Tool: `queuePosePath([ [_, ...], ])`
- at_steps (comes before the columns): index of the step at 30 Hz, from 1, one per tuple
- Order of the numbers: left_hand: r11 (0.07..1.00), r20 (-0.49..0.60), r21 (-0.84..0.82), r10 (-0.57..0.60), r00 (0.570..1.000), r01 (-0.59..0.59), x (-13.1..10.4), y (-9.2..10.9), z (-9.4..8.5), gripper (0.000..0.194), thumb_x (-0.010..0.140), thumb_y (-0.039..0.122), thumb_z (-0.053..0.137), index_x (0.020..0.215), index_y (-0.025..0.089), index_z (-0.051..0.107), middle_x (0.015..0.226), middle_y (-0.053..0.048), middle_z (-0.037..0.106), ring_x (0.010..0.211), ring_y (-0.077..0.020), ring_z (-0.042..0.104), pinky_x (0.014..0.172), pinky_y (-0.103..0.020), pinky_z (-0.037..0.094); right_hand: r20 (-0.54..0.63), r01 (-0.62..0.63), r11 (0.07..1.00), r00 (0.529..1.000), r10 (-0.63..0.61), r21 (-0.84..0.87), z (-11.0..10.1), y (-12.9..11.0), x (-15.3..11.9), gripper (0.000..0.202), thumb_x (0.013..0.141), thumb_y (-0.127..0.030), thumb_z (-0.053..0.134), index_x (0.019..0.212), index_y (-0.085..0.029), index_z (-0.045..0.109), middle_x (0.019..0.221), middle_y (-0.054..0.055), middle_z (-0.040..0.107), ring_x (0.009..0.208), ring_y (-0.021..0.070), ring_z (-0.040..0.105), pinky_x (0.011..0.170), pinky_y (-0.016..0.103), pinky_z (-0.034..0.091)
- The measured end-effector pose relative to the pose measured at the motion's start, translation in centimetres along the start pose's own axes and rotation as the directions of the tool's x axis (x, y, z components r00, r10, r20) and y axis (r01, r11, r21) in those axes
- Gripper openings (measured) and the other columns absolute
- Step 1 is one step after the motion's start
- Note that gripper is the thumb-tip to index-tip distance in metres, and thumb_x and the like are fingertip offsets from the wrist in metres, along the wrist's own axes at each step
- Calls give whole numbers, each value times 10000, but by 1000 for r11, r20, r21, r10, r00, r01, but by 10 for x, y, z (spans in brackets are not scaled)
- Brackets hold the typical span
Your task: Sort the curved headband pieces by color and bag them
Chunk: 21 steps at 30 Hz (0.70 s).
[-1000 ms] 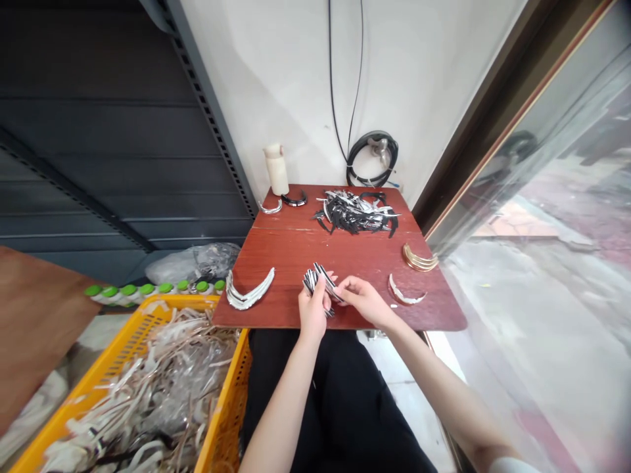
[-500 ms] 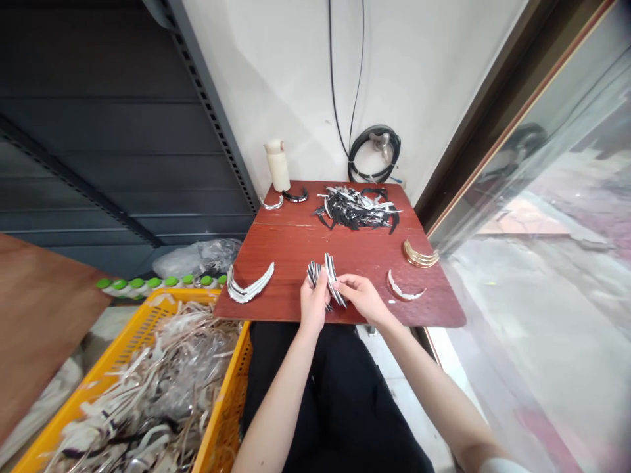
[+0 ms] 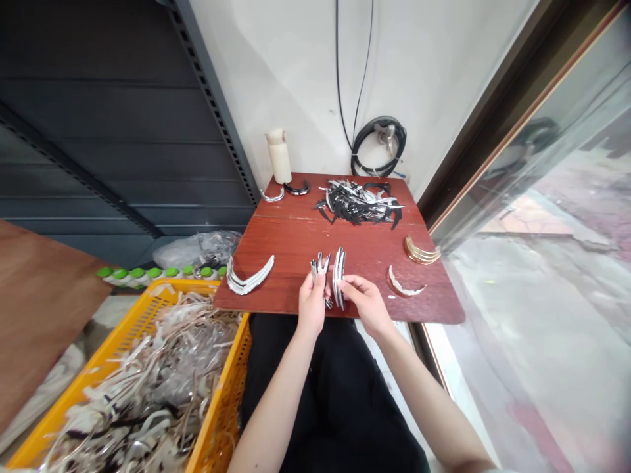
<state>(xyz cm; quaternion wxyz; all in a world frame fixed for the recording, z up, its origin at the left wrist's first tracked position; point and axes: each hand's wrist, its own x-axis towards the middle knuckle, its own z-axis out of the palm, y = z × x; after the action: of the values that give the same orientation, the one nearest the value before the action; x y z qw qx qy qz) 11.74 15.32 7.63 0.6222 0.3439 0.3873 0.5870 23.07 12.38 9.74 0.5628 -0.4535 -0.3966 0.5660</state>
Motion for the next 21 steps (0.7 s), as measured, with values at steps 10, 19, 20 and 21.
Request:
queuePosePath([
  [10,984,-121,131,137,983,-121,-8,-8,4,345,846,544,617,836,207,542,726,37,498,634,-94,467,606,-193,395,-96,-42,994,994,52,104,16,15,-16,236,760,-433,753,814,-212,691,737,-2,659,682,152,579,680,281,483],
  [19,945,-121,268,229,966,-190,-8,-10,0,336,891,523,561,808,200,519,686,42,477,606,-96,451,591,-199,374,-100,17,999,995,-12,45,16,21,-18,204,767,-383,753,827,-194,704,835,0,642,781,139,567,762,267,444],
  [20,948,-123,257,226,966,-189,-8,-10,1,334,887,521,568,810,200,523,691,40,492,608,-97,465,595,-200,381,-97,26,999,995,-23,29,15,21,-18,197,771,-379,749,822,-195,704,841,0,632,788,140,564,765,268,440],
  [21,953,-126,239,220,967,-185,-9,-11,1,330,883,518,577,811,200,526,696,38,508,609,-97,480,599,-200,389,-99,34,999,995,-33,12,15,21,-18,192,775,-379,744,818,-196,703,843,0,622,791,141,560,765,269,437],
])
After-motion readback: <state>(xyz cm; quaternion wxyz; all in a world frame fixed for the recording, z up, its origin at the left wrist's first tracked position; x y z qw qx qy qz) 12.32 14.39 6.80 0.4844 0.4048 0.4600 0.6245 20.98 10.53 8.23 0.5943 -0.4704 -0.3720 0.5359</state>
